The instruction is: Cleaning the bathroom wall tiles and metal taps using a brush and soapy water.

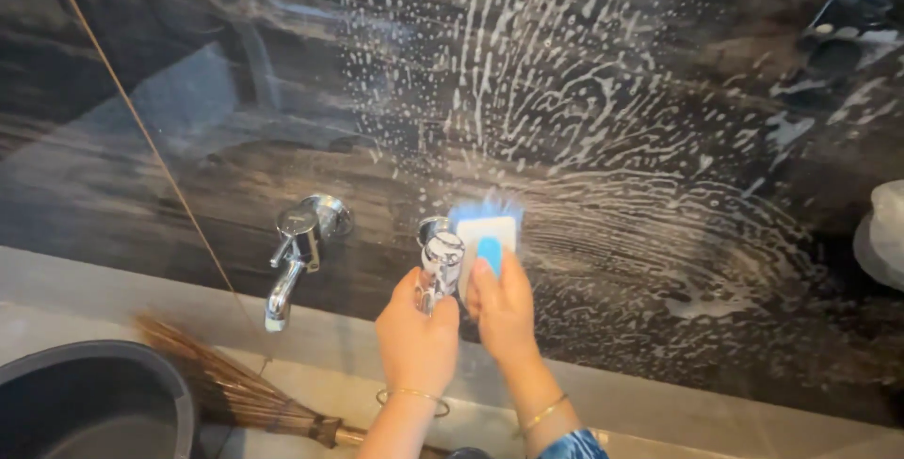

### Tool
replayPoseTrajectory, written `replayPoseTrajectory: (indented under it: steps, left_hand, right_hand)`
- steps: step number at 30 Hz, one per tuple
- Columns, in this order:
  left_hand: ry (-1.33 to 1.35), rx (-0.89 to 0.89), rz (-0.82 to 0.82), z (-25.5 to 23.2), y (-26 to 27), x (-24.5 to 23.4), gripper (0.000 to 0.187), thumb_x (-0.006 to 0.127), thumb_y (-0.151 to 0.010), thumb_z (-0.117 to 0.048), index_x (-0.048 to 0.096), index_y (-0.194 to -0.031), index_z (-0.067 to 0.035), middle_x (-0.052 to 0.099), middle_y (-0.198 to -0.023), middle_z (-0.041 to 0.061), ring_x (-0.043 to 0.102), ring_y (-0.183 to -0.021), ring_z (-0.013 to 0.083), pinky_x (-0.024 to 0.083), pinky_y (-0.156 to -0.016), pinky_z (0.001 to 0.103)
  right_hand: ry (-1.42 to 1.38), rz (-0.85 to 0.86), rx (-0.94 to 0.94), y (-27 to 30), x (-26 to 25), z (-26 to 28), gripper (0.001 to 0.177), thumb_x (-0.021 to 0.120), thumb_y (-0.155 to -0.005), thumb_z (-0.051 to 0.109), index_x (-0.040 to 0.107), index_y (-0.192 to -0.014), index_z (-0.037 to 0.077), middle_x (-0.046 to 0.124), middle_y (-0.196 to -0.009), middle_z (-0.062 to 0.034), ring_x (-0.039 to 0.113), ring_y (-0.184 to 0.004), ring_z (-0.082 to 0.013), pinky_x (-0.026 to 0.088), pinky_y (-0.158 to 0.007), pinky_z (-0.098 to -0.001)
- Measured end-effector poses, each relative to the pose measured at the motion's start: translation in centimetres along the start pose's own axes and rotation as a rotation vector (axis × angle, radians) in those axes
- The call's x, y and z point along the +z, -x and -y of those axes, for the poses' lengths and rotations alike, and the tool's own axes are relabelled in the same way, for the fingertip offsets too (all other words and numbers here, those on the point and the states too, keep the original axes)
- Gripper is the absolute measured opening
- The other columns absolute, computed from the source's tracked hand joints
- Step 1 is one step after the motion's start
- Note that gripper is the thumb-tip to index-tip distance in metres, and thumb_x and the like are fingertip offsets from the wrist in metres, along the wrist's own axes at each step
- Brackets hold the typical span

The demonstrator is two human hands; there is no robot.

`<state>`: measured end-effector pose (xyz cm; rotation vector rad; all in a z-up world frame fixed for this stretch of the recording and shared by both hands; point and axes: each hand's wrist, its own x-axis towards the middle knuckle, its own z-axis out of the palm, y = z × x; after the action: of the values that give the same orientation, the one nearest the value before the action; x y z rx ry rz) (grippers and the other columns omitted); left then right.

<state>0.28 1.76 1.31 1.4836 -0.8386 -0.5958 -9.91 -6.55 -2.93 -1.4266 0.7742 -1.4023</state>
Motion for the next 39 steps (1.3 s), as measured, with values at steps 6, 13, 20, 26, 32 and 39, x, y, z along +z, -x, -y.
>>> replayPoseTrajectory:
  steps: [6,13,20,26,32,39]
  left_hand:
    - [0.100,0.037,-0.080,-0.2,0.7,-0.1,0.037,0.063,-0.083,-0.021,0.069,-0.116,-0.004,0.080,-0.089,0.013,0.078,-0.081,0.0222,0.057,-0.076,0.034]
    - [-0.023,0.120,-0.111,1.1,0.3,0.1,0.036,0.064,-0.082,-0.019,0.070,-0.115,-0.003,0.078,-0.090,0.015,0.076,-0.081,0.0251,0.057,-0.074,0.036]
    - [-0.030,0.092,-0.035,-0.9,1.0,-0.5,0.035,0.061,-0.082,-0.018,0.071,-0.112,-0.003,0.077,-0.085,0.016,0.075,-0.075,0.0302,0.057,-0.072,0.040]
    - [0.047,0.204,-0.136,3.8,0.1,0.3,0.040,0.061,-0.084,-0.020,0.069,-0.119,-0.002,0.078,-0.090,0.016,0.076,-0.080,0.0227,0.056,-0.073,0.034]
    - [0.971,-0.307,0.170,17.4,-3.2,0.9,0.026,0.054,-0.094,-0.023,0.064,-0.110,-0.006,0.073,-0.086,0.012,0.068,-0.068,0.0216,0.046,-0.053,0.033]
    - [0.443,-0.122,0.150,13.5,-1.7,-1.5,0.029,0.065,-0.094,-0.026,0.058,-0.116,-0.009,0.069,-0.095,0.008,0.066,-0.079,0.0107,0.054,-0.071,0.028]
  right_hand:
    - [-0.010,0.107,0.065,1.0,-2.4,-4.2,0.015,0.058,-0.101,0.021,0.062,-0.103,0.006,0.049,-0.066,0.0045,0.042,-0.053,-0.0044,0.033,-0.045,-0.0234]
    - [-0.150,0.042,0.077,0.6,-1.2,-2.0,0.015,0.056,-0.102,0.023,0.056,-0.096,0.009,0.047,-0.064,0.0031,0.041,-0.050,-0.0055,0.032,-0.043,-0.0237]
    - [-0.256,0.023,0.172,0.2,-0.9,-1.1,0.019,0.056,-0.101,0.026,0.054,-0.090,0.011,0.046,-0.061,0.0033,0.039,-0.046,-0.0064,0.030,-0.040,-0.0242]
    - [0.068,0.078,0.251,1.9,-2.6,-6.9,0.021,0.059,-0.100,0.029,0.059,-0.094,0.009,0.052,-0.060,-0.0007,0.046,-0.047,-0.0103,0.037,-0.042,-0.0275]
    - [0.464,0.232,0.033,6.1,0.0,-4.2,0.029,0.056,-0.085,0.010,0.060,-0.112,-0.002,0.065,-0.085,-0.0187,0.061,-0.078,-0.0358,0.047,-0.067,-0.0441]
    - [0.503,0.333,0.167,7.4,3.5,-1.7,0.038,0.058,-0.082,0.009,0.064,-0.119,0.005,0.073,-0.103,-0.0204,0.070,-0.102,-0.0373,0.053,-0.086,-0.0449]
